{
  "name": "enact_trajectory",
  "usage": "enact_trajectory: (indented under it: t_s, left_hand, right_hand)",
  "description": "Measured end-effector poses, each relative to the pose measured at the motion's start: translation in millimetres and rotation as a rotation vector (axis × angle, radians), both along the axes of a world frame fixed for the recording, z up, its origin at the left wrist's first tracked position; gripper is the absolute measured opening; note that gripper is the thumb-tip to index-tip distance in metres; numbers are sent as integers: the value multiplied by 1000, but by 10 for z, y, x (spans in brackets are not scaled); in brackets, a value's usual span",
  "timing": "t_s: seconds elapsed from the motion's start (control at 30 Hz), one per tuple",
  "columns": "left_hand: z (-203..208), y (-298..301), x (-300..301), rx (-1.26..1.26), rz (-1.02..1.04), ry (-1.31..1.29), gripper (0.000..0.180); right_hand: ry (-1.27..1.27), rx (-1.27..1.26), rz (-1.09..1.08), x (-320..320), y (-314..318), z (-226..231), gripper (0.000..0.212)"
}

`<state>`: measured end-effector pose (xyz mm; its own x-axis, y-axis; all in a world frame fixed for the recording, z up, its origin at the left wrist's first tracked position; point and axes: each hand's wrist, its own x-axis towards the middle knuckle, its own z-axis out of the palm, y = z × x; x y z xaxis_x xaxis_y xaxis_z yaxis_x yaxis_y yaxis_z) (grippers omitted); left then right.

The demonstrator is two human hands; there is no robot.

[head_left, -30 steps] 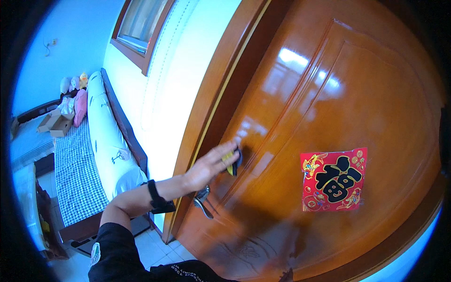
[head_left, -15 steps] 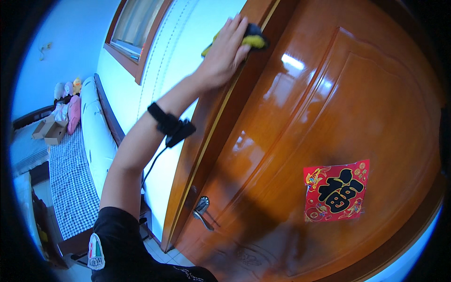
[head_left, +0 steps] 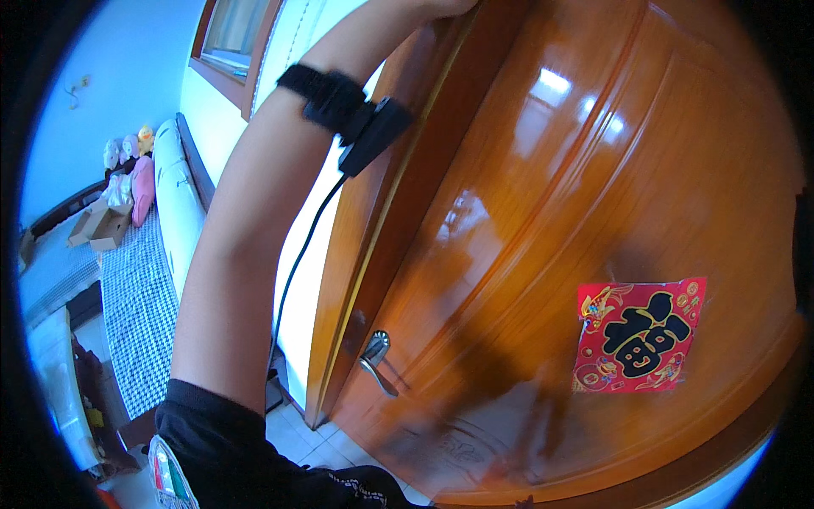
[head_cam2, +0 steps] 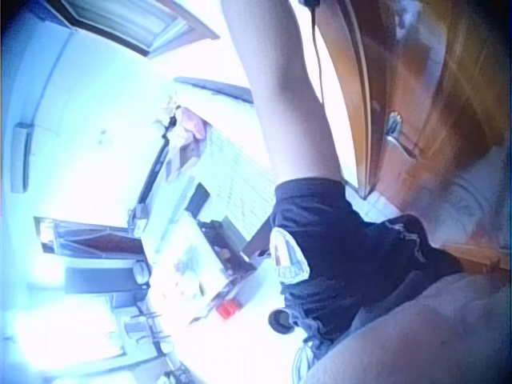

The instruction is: The person cleans a wooden door using a cloth, wiping the surface, edges, and the handle.

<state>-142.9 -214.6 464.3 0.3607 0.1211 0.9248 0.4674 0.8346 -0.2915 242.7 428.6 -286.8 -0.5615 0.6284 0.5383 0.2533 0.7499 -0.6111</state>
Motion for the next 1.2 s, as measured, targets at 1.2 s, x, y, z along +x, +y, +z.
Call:
enact_trajectory:
  t_s: [1.2]
  left_hand:
    - [-3539, 528, 599, 271, -67, -685, 64]
  right_hand:
    - [-124, -608, 216, 619, 41, -126, 30]
